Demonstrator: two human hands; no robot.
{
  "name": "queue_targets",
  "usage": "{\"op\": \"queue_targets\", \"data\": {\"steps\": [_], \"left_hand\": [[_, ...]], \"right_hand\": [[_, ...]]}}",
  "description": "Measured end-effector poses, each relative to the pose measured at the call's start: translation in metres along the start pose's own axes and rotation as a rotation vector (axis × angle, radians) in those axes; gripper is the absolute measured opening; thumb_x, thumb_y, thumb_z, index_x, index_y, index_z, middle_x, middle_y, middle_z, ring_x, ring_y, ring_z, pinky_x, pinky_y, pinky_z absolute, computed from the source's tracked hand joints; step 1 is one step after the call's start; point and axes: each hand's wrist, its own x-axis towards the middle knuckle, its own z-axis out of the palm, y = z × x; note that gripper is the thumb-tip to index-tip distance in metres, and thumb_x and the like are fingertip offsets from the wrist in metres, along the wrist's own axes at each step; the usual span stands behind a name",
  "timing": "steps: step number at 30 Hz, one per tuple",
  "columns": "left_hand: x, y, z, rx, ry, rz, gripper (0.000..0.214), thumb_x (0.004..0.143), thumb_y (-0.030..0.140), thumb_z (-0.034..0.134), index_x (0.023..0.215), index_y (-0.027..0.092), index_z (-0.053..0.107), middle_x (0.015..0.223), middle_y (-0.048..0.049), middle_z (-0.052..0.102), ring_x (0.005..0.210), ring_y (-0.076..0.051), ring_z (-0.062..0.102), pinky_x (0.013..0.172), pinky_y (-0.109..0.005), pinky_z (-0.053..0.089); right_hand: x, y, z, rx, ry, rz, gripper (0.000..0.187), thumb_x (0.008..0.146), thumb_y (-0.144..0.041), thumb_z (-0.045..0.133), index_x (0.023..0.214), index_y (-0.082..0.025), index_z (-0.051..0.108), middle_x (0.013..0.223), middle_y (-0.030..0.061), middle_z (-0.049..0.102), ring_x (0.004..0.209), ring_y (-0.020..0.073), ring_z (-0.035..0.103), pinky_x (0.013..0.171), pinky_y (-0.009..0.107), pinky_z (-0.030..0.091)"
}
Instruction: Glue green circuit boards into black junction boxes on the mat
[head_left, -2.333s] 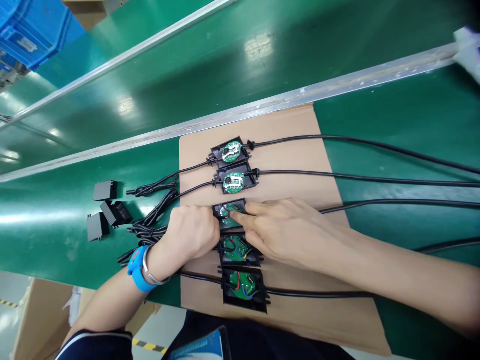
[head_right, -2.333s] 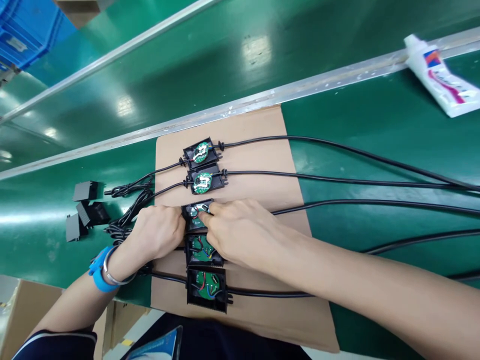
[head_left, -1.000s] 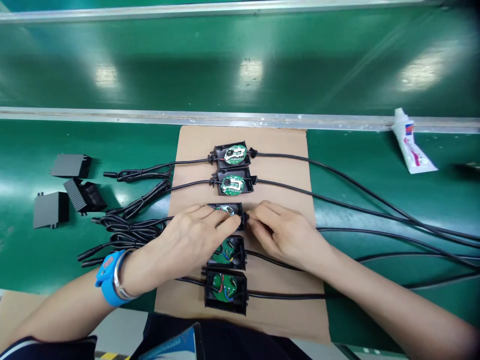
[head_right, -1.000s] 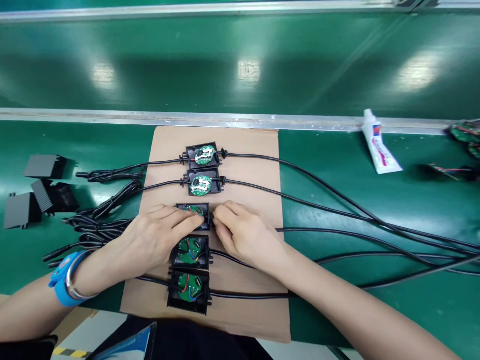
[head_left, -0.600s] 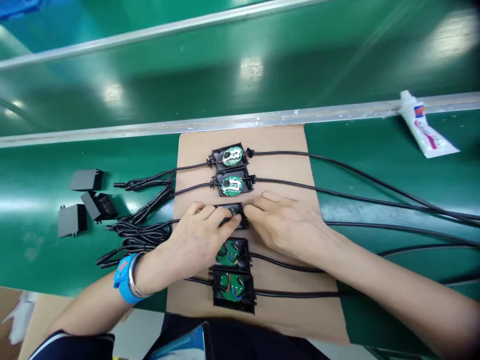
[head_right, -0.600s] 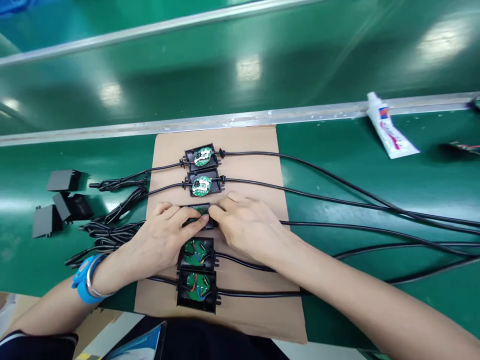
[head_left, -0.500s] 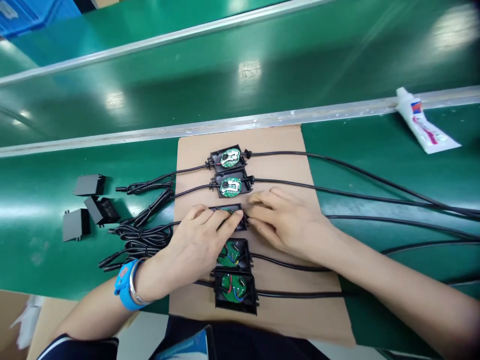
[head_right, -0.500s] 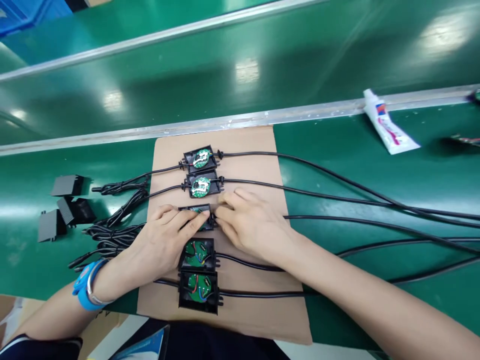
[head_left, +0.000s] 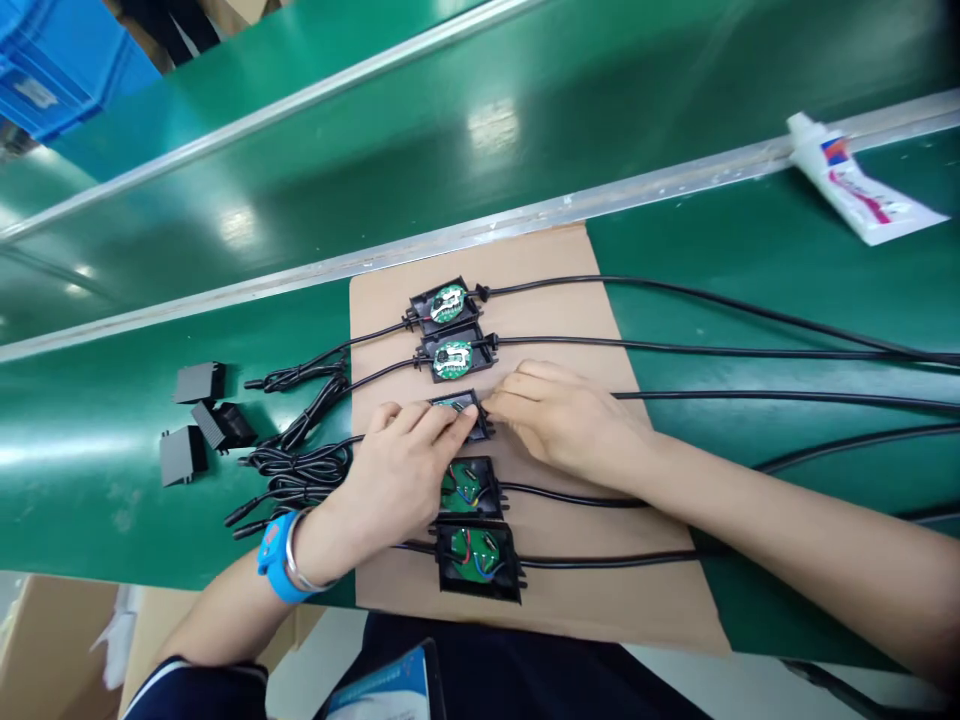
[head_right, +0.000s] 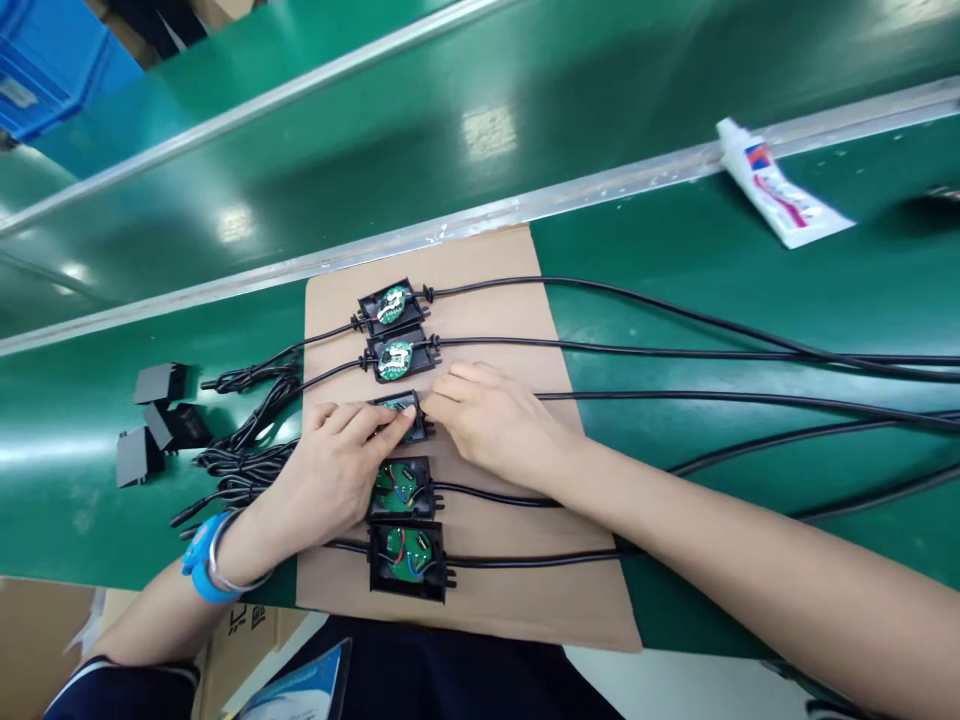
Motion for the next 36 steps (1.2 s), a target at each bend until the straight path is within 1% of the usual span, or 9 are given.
{"op": "queue_targets", "data": {"steps": [5, 9, 13, 16, 21, 24, 28, 32, 36], "left_hand": [[-0.021, -0.023, -0.018, -0.193, 0.189, -0.164, 0.035, 0.096, 0.012, 0.046, 0.128, 0.015, 0.059, 0.124, -0.0116, 0.065, 0.115, -0.024, 0.057, 0.095, -0.042, 0.045], [-0.024, -0.036, -0.007, -0.259, 0.082, -0.245, 0.018, 0.095, 0.018, 0.054, 0.102, 0.019, 0.071, 0.1, -0.005, 0.073, 0.095, -0.021, 0.066, 0.087, -0.039, 0.049], [-0.019, -0.04, 0.009, -0.288, 0.095, -0.206, 0.018, 0.094, 0.018, 0.055, 0.098, 0.018, 0.072, 0.096, -0.0046, 0.073, 0.093, -0.021, 0.067, 0.086, -0.037, 0.051], [-0.016, -0.04, 0.014, -0.3, 0.119, -0.173, 0.02, 0.094, 0.018, 0.053, 0.096, 0.017, 0.073, 0.093, -0.0051, 0.072, 0.089, -0.02, 0.066, 0.084, -0.035, 0.052], [-0.014, -0.041, 0.018, -0.335, 0.127, -0.159, 0.02, 0.093, 0.017, 0.054, 0.088, 0.017, 0.073, 0.086, -0.005, 0.069, 0.084, -0.019, 0.064, 0.081, -0.033, 0.053], [-0.018, -0.04, 0.016, -0.341, 0.146, -0.171, 0.018, 0.093, 0.015, 0.055, 0.09, 0.016, 0.073, 0.089, -0.0053, 0.07, 0.086, -0.019, 0.065, 0.083, -0.033, 0.053], [-0.015, -0.048, 0.003, -0.322, 0.117, -0.133, 0.019, 0.093, 0.013, 0.054, 0.097, 0.017, 0.072, 0.093, -0.0047, 0.071, 0.09, -0.019, 0.065, 0.086, -0.033, 0.054], [0.011, -0.069, -0.005, -0.177, 0.201, -0.224, 0.018, 0.09, 0.017, 0.06, 0.106, 0.012, 0.067, 0.101, -0.0111, 0.066, 0.099, -0.024, 0.061, 0.089, -0.039, 0.053], [0.035, -0.081, 0.0, -0.151, 0.134, -0.27, 0.01, 0.089, 0.017, 0.061, 0.097, 0.012, 0.064, 0.096, -0.0109, 0.065, 0.092, -0.024, 0.061, 0.086, -0.039, 0.052]], "right_hand": [[0.004, -0.007, -0.018, 0.041, -0.008, 0.026, 0.023, 0.096, -0.02, 0.05, 0.099, -0.015, 0.072, 0.092, 0.0082, 0.068, 0.089, 0.0202, 0.056, 0.086, 0.034, 0.048], [0.011, -0.04, -0.018, -0.086, 0.015, -0.019, 0.03, 0.096, -0.018, 0.046, 0.111, -0.008, 0.07, 0.096, 0.0137, 0.066, 0.093, 0.0244, 0.052, 0.083, 0.038, 0.046], [0.02, -0.069, -0.006, -0.165, -0.071, -0.048, 0.04, 0.097, -0.027, 0.047, 0.12, -0.001, 0.067, 0.104, 0.0184, 0.065, 0.092, 0.0275, 0.048, 0.078, 0.04, 0.041], [0.028, -0.076, -0.002, -0.181, -0.144, -0.048, 0.043, 0.098, -0.033, 0.049, 0.113, 0.0, 0.07, 0.099, 0.0184, 0.066, 0.09, 0.0269, 0.048, 0.077, 0.039, 0.036], [0.043, -0.074, 0.002, -0.164, -0.167, -0.077, 0.037, 0.097, -0.034, 0.052, 0.081, -0.011, 0.076, 0.085, 0.0122, 0.065, 0.085, 0.0239, 0.049, 0.075, 0.039, 0.031], [0.042, -0.074, -0.001, -0.122, -0.144, -0.062, 0.037, 0.095, -0.035, 0.053, 0.081, -0.01, 0.075, 0.08, 0.0109, 0.062, 0.084, 0.0235, 0.049, 0.074, 0.039, 0.033], [0.027, -0.052, -0.017, 0.033, -0.044, -0.045, 0.032, 0.095, -0.03, 0.051, 0.105, -0.01, 0.074, 0.089, 0.0114, 0.063, 0.087, 0.0231, 0.051, 0.075, 0.037, 0.04], [0.017, 0.006, -0.025, -0.097, 0.17, 0.127, 0.031, 0.092, -0.024, 0.051, 0.115, -0.012, 0.069, 0.103, 0.0142, 0.064, 0.096, 0.0273, 0.056, 0.086, 0.043, 0.046], [0.016, 0.048, -0.012, -0.044, 0.075, 0.194, 0.026, 0.093, -0.032, 0.054, 0.11, -0.016, 0.066, 0.103, 0.012, 0.068, 0.097, 0.0283, 0.062, 0.087, 0.045, 0.051]]}}
